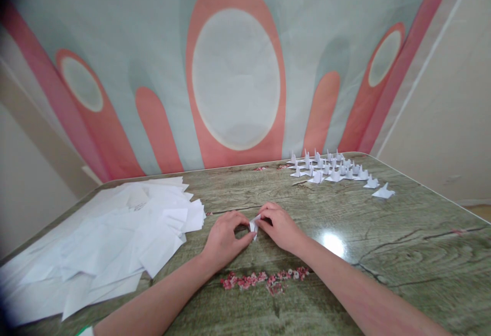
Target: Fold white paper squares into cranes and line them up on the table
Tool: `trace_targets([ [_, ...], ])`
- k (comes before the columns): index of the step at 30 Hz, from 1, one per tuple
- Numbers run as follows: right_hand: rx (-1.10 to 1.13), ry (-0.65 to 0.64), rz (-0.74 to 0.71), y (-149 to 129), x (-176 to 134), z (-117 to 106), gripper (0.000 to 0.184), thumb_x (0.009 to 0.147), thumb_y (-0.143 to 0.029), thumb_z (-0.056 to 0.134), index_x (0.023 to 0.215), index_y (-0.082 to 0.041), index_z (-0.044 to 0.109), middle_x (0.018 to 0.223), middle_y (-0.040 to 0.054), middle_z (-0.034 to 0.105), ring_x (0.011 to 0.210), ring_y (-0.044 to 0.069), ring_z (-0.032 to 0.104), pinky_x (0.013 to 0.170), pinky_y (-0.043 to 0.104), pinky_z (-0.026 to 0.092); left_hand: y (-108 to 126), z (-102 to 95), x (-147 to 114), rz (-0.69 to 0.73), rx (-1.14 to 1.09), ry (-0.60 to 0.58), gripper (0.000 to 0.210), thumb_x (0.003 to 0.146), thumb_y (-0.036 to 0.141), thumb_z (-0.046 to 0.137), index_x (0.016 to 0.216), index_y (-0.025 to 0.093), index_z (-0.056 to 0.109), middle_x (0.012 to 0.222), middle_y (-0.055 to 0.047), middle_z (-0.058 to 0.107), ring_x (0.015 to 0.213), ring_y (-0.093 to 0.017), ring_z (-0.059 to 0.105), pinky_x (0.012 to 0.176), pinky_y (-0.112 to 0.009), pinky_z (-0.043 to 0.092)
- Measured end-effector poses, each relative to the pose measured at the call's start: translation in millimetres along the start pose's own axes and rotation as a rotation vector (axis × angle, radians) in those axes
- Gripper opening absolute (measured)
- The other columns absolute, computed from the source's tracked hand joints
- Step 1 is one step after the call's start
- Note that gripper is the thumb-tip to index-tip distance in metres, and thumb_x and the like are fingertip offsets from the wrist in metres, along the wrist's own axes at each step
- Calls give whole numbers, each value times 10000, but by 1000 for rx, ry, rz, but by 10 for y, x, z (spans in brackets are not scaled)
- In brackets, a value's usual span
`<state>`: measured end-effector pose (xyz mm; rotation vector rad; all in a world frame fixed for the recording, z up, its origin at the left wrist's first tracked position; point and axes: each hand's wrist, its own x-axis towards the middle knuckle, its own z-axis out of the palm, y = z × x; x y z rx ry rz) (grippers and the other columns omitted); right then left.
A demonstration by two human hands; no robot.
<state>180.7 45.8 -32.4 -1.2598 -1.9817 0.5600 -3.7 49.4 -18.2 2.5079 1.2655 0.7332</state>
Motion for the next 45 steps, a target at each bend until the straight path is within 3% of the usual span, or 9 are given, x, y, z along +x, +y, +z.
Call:
trace_targets([
  [28,-32,-25,-55,-37,-17,23,91,805,-187,561,736,-187,621,841,28,570,813,163,525,754,300,396,-3,25,4,-19,21,29,109,793,295,547,812,203,602,802,-24,598,818,-194,535,751,-307,396],
  [45,-62,-7,-86,-51,-22,30,83,784,-166,570,716,-191,610,822,25,568,798,163,522,739,297,393,-72,29,32,-22,-155,20,101,777,257,570,848,203,618,823,-20,620,808,-177,557,757,-281,416],
])
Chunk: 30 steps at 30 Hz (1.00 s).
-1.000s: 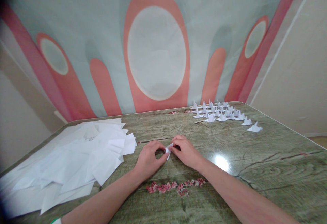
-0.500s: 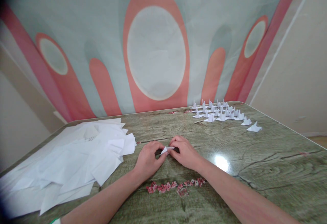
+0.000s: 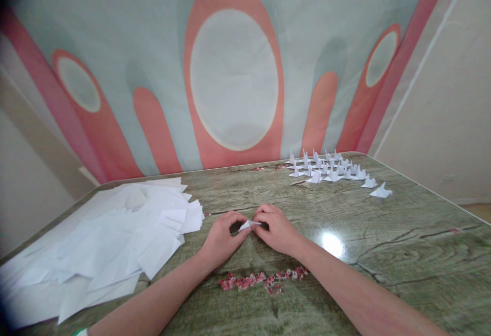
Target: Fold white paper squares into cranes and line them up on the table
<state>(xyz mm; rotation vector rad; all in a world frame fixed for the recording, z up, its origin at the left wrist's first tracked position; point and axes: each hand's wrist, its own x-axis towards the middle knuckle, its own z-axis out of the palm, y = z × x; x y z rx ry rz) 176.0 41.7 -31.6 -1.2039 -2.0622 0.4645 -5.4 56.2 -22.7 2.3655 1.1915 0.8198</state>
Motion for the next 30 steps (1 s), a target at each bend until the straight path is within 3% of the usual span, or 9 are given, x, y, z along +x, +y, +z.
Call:
trace_targets([
  [15,-21,19,-15,-15,4,11,32,783,-208,583,766,-189,602,799,26,570,784,166,516,730,304,395,-50,24,16,-11,-92,12,91,749,172,566,804,198,634,807,-11,639,784,-158,571,746,-265,428],
  [30,10,18,-7,-12,5,14,83,817,-195,553,764,-189,618,812,30,577,787,163,523,737,304,398,-51,15,22,-32,-123,8,80,761,207,580,786,192,654,783,-6,649,766,-151,583,741,-265,443],
])
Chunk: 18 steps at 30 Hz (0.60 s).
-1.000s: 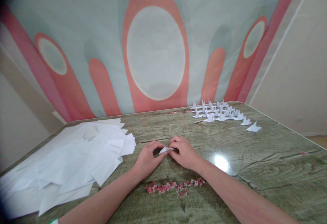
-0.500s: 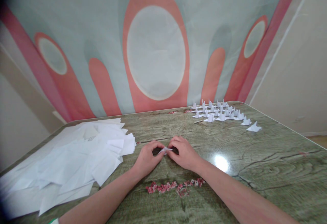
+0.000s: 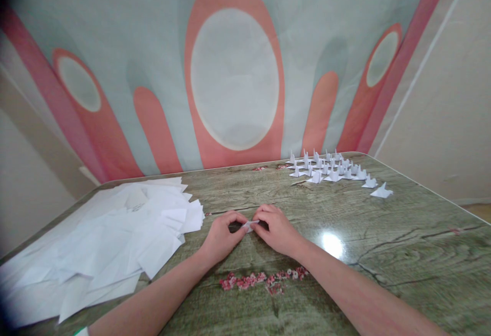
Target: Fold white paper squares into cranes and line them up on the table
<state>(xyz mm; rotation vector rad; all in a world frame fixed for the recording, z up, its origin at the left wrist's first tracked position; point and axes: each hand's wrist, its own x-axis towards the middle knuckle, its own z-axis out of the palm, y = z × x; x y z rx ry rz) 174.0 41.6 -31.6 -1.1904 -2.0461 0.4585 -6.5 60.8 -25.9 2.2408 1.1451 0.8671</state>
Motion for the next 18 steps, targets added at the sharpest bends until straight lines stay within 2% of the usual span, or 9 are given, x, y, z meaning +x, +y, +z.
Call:
trace_targets([
  [13,-5,18,6,2,2,-5,48,809,-218,579,845,-196,603,828,27,581,801,168,523,731,305,399,-15,2,4,14,-58,-5,80,754,163,573,761,193,646,807,-10,652,805,-155,591,781,-277,447],
  [18,-74,-6,-64,14,-3,12,86,818,-177,563,852,-210,635,849,30,580,821,167,525,736,306,401,-11,17,0,18,-47,9,99,734,135,577,718,202,648,805,-5,652,812,-158,594,792,-285,449],
])
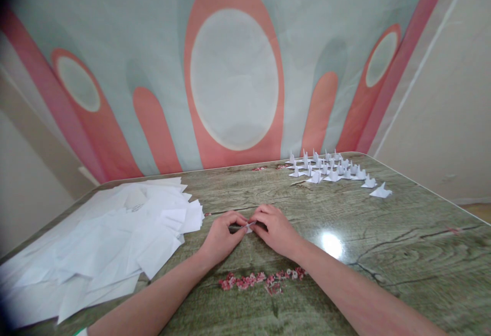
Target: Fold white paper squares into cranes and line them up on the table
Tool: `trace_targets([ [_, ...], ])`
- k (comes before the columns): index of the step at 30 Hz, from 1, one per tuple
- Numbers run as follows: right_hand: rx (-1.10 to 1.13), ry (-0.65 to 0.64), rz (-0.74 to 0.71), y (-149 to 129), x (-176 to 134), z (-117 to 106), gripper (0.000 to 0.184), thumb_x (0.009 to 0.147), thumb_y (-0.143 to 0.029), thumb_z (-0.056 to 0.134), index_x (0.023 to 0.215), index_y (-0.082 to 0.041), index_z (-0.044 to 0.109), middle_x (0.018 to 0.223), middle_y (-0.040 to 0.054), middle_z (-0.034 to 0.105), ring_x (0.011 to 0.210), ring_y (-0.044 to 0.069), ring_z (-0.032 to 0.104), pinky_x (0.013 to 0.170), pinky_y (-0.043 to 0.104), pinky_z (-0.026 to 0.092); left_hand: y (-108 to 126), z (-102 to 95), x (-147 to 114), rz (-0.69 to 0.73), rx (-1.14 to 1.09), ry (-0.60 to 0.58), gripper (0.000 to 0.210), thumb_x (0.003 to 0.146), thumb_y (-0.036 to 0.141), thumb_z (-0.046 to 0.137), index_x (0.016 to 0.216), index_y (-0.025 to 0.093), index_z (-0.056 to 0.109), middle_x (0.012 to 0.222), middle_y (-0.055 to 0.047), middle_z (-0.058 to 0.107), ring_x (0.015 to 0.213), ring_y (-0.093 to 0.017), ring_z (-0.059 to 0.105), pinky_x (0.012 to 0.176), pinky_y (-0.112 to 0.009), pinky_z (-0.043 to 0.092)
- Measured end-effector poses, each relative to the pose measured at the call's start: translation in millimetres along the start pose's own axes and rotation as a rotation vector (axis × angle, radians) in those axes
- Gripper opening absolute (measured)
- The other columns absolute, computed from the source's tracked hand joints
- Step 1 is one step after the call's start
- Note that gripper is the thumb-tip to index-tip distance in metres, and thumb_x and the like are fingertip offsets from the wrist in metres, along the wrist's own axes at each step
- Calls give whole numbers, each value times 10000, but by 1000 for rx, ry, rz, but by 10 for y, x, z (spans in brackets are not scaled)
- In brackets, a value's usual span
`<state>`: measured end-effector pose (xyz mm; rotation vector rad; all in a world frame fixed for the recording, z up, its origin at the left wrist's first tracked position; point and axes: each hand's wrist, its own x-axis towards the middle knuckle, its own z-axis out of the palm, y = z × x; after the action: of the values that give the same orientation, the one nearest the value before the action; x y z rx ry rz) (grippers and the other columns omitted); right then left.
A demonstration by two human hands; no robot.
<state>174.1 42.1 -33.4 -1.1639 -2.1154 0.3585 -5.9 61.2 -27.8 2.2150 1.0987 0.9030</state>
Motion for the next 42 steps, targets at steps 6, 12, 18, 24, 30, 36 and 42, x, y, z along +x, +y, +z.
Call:
trace_targets([
  [6,-156,-9,-114,33,-2,3,103,833,-186,550,863,-207,646,872,47,574,842,179,507,737,321,398,47,-1,-24,28,150,-6,106,725,127,575,732,208,642,816,-10,644,826,-176,580,805,-310,439],
  [12,-323,-39,-202,9,1,-66,128,841,-182,541,854,-217,663,883,51,580,847,193,484,722,333,369,155,-46,-73,107,335,-64,119,786,171,534,795,213,646,850,-30,624,859,-192,558,793,-317,428],
  [18,-430,-63,-255,-11,-9,-85,132,857,-198,527,882,-216,655,882,52,584,865,204,472,729,347,358,224,-94,-107,192,473,-152,185,834,174,455,858,198,636,905,-55,607,870,-197,548,786,-322,429],
  [24,-564,-146,-283,-38,-17,-115,159,885,-198,477,913,-201,633,913,57,593,885,215,479,729,365,353,297,-119,-131,257,613,-232,196,845,169,427,900,176,615,906,-76,596,864,-218,538,765,-347,426],
  [30,-576,-154,-281,-62,-28,-120,171,889,-184,464,881,-179,634,911,63,598,881,218,487,743,377,362,370,-135,-164,323,738,-301,209,850,233,454,981,142,588,925,-94,590,891,-242,528,815,-376,404],
  [36,-540,-141,-250,-71,-40,-120,146,857,-158,510,908,-179,645,925,76,606,905,234,499,762,390,374,404,-81,-187,337,839,-346,352,829,391,505,1034,116,584,969,-121,589,933,-267,514,860,-383,369],
  [42,-352,-51,-54,109,-93,-65,371,775,-1,474,1053,-206,610,983,54,599,930,209,506,808,366,396,411,-83,-202,327,820,-336,449,837,411,486,1152,92,515,994,-130,580,965,-267,503,871,-391,366],
])
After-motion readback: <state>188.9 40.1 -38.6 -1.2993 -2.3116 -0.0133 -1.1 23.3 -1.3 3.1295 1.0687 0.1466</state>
